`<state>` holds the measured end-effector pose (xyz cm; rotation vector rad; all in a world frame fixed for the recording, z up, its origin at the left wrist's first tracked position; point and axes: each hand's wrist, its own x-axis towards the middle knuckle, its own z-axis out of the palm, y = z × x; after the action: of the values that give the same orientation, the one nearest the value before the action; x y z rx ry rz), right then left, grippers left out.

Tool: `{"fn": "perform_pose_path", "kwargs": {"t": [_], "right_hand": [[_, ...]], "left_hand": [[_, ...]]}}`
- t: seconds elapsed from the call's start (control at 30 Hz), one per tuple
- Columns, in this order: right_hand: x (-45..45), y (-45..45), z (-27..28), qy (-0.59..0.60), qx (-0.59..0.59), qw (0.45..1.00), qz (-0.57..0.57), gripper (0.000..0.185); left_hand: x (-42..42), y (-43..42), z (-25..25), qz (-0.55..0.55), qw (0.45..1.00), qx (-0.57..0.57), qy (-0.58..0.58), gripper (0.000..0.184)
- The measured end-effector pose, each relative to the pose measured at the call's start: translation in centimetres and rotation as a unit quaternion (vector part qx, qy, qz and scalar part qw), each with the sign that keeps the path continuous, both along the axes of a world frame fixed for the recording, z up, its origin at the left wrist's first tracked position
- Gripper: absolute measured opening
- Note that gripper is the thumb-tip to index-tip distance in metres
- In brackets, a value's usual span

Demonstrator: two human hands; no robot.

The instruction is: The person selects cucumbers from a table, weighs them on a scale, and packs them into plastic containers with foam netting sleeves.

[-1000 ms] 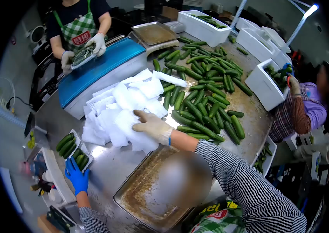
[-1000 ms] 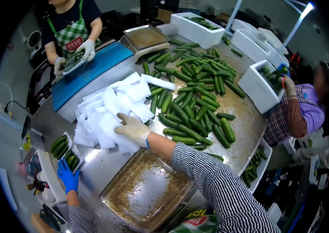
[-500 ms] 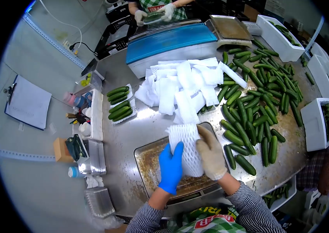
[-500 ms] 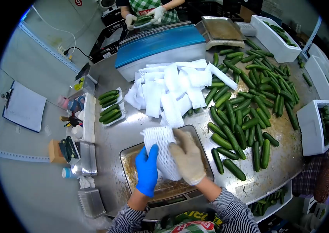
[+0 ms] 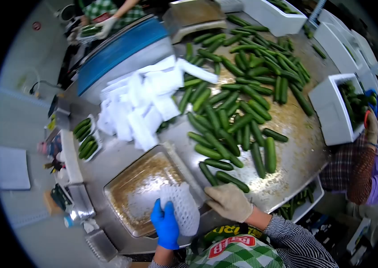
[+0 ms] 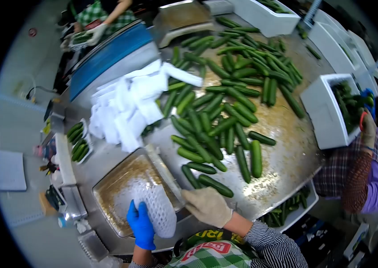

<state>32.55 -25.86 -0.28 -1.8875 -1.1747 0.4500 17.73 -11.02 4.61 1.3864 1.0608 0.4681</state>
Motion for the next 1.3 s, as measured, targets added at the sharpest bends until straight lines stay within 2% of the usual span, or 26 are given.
{"fn": "perform_pose_path", "kwargs": {"t": [0.03,0.07,0.1,0.17,0.2,0.27,0.3,0.37,0.4,0.43,0.5,0.53,0.6,0.63,0.67,0.7,0.77,0.8,0.9,0.97,1.03,1.1,1.17,1.2,1.23,1.3], "right_hand": [[1.4,-1.0,-0.3,-0.020,-0.012,1.000,-0.018,0.037],[1.9,-2.0,-0.3,-0.080,-0.014,0.989,-0.123,0.041],[2.1,-3.3,-1.0,-0.114,-0.086,0.975,-0.168,0.046],[2.8,-4.7,-2.7,-0.124,-0.159,0.968,-0.146,0.046],[2.8,-5.1,-3.2,-0.127,-0.194,0.965,-0.126,0.048],[2.2,-6.1,-5.0,-0.111,-0.245,0.960,-0.082,0.051],[2.3,-6.6,-6.1,-0.082,-0.217,0.970,-0.077,0.050],[2.9,-7.6,-8.1,-0.026,-0.158,0.985,-0.064,0.049],[2.9,-7.9,-8.5,0.059,-0.060,0.988,-0.126,0.038],[3.6,-7.6,-6.8,0.202,-0.060,0.965,-0.156,0.037],[5.1,-7.9,-3.4,0.471,-0.060,0.855,-0.209,0.039],[5.0,-8.1,-4.4,0.378,-0.010,0.903,-0.203,0.048],[5.1,-8.3,-5.1,0.460,0.004,0.862,-0.213,0.049],[5.2,-8.3,-5.6,0.500,0.012,0.839,-0.216,0.050],[4.8,-8.4,-7.1,0.452,0.029,0.866,-0.214,0.048],[4.5,-8.5,-7.7,0.472,0.014,0.852,-0.226,0.045],[4.3,-9.0,-8.5,0.510,-0.017,0.823,-0.250,0.039],[6.1,-8.6,-3.6,0.509,-0.067,0.829,-0.222,0.034],[6.9,-8.7,-4.4,0.415,0.024,0.879,-0.234,0.041],[7.4,-8.7,-4.4,0.380,0.109,0.884,-0.250,0.040],[7.8,-8.6,-2.7,0.356,0.176,0.881,-0.255,0.039],[8.2,-8.7,-1.8,0.295,0.165,0.921,-0.192,0.041],[7.9,-7.3,0.3,0.227,0.153,0.949,-0.156,0.047],[7.5,-7.3,-0.3,0.287,0.135,0.937,-0.146,0.056],[7.7,-7.2,-0.6,0.276,0.110,0.943,-0.150,0.051],[7.7,-6.7,-1.1,0.369,0.088,0.903,-0.203,0.048]], "left_hand": [[0.3,-0.4,0.0,0.020,1.000,-0.013,-0.014,0.025],[-0.6,-0.7,-0.6,-0.034,0.999,-0.013,0.001,0.028],[-1.3,-1.8,-1.8,-0.076,0.997,0.010,0.028,0.028],[-1.8,-3.5,-4.0,-0.159,0.982,0.061,0.082,0.029],[0.0,-4.7,-2.5,-0.233,0.951,0.133,0.154,0.031],[0.8,-6.2,-3.7,-0.296,0.945,0.010,0.136,0.027],[0.5,-7.1,-5.5,-0.312,0.939,-0.061,0.130,0.026],[1.4,-8.7,-7.8,-0.318,0.931,-0.053,0.169,0.026],[1.5,-9.5,-8.1,-0.321,0.926,-0.051,0.191,0.028],[2.3,-10.0,-7.9,-0.306,0.935,-0.049,0.171,0.031],[4.9,-10.7,-7.6,-0.278,0.951,-0.049,0.129,0.041],[6.0,-11.2,-8.3,-0.258,0.961,-0.020,0.101,0.044],[8.0,-11.8,-10.0,-0.215,0.975,0.040,0.044,0.052],[8.9,-11.7,-9.6,-0.213,0.976,-0.013,0.034,0.053],[9.9,-11.6,-8.8,-0.210,0.975,-0.066,0.023,0.055],[10.8,-11.5,-8.3,-0.207,0.971,-0.119,0.012,0.056],[11.7,-10.7,-7.8,-0.237,0.961,-0.127,0.059,0.054],[12.0,-10.5,-6.8,-0.258,0.955,-0.114,0.093,0.054],[12.6,-11.1,-5.8,-0.284,0.954,-0.038,0.082,0.052],[12.7,-11.9,-6.5,-0.251,0.965,-0.014,-0.069,0.052],[12.8,-11.4,-5.6,-0.284,0.958,0.039,-0.002,0.053],[13.1,-11.2,-6.0,-0.304,0.943,0.136,0.013,0.054],[12.7,-11.1,-7.2,-0.318,0.936,0.150,0.010,0.048],[12.3,-11.2,-7.5,-0.328,0.933,0.142,0.030,0.046],[12.0,-11.3,-7.8,-0.339,0.930,0.134,0.052,0.044],[12.3,-11.7,-8.1,-0.317,0.932,0.160,0.069,0.042]]}}
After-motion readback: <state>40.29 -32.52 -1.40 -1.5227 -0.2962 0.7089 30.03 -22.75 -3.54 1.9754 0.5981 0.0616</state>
